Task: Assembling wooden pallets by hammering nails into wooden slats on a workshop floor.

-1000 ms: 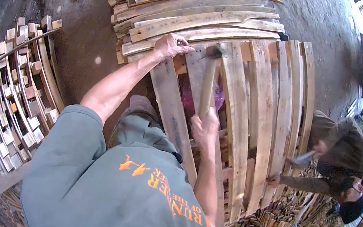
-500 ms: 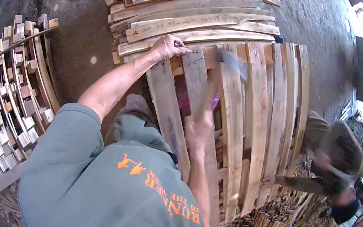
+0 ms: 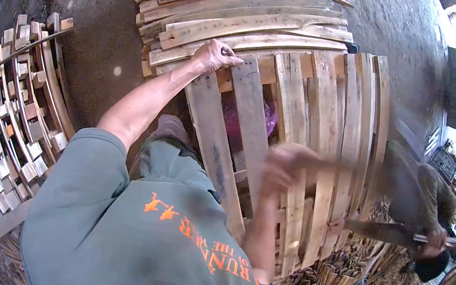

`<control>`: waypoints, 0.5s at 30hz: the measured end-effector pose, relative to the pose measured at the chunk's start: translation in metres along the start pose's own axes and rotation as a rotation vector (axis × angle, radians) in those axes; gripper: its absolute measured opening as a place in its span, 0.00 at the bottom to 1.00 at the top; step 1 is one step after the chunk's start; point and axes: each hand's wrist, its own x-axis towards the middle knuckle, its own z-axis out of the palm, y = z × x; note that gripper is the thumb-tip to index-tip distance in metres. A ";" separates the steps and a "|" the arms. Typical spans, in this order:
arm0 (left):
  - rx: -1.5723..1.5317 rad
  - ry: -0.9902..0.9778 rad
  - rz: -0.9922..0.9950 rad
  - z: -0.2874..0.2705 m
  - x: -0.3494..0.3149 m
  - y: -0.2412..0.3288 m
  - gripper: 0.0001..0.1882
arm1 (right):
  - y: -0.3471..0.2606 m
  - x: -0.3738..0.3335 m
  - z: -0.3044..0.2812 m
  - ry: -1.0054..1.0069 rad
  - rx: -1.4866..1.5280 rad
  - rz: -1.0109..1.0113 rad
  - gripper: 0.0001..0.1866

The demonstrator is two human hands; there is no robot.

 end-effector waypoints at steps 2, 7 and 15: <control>-0.001 0.003 0.005 0.004 0.004 -0.004 0.19 | 0.013 -0.041 0.064 -0.610 0.171 0.581 0.08; 0.026 0.010 0.008 0.005 0.004 -0.016 0.23 | -0.040 0.059 0.001 -0.263 0.422 0.744 0.06; 0.212 0.220 0.007 -0.004 -0.009 -0.005 0.32 | 0.011 0.108 -0.087 0.471 0.532 -0.023 0.04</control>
